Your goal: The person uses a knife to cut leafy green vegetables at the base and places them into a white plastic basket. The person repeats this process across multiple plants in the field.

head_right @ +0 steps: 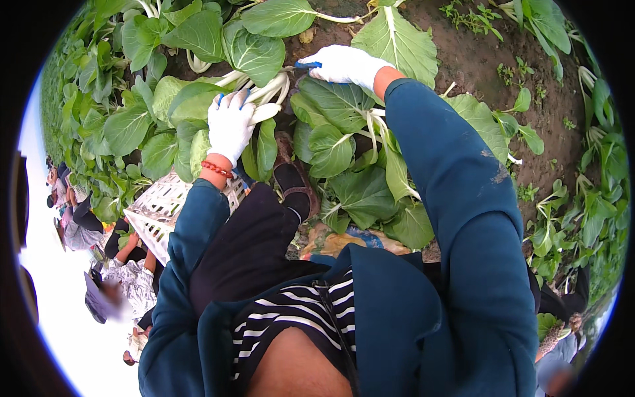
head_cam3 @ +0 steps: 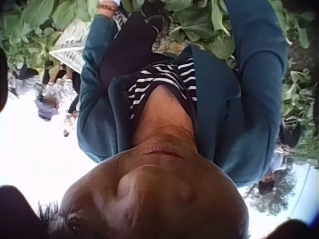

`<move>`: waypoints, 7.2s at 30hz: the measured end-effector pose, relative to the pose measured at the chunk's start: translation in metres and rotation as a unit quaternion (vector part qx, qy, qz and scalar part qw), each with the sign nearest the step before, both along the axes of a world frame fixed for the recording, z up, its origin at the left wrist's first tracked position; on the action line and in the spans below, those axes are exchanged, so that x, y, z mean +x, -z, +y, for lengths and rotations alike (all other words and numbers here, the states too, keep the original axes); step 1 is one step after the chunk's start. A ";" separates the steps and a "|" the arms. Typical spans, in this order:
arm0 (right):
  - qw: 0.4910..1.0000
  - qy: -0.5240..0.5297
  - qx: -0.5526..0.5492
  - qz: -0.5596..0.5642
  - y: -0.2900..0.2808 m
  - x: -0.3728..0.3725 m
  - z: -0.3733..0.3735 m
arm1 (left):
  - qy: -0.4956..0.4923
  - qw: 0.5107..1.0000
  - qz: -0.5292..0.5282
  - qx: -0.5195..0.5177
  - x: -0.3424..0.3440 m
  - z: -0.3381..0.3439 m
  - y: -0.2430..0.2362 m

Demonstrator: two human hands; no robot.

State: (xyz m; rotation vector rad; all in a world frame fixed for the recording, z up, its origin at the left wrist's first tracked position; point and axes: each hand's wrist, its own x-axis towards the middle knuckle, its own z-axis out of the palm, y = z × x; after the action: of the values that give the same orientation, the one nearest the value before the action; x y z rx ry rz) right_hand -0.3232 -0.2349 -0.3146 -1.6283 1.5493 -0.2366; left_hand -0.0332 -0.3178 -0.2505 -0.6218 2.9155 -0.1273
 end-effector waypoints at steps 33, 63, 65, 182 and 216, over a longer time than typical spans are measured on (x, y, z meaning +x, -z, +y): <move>0.655 0.489 0.073 -0.571 -0.066 0.085 0.075 | 0.014 0.985 0.169 -0.039 0.012 0.045 -0.070; 0.511 0.425 -0.256 -0.702 -0.220 0.107 0.089 | -0.062 0.813 0.283 0.504 -0.061 0.067 -0.195; 0.517 0.428 -0.237 -0.702 -0.213 0.096 0.090 | -0.070 0.901 0.219 0.367 -0.061 0.058 -0.200; 0.824 0.027 -0.130 -0.551 -0.398 0.291 0.080 | -0.146 0.911 0.369 0.111 0.215 0.152 -0.298; 0.818 0.413 -0.157 -0.368 -0.288 -0.013 0.164 | -0.552 0.819 -0.068 0.141 0.415 0.215 -0.216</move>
State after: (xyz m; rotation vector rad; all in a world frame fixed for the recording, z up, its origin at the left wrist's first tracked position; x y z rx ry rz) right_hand -0.3363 -0.0707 -0.0262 -0.7688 1.5044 -1.4708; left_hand 0.3817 -0.1027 -0.0342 -1.9560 1.9298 0.3706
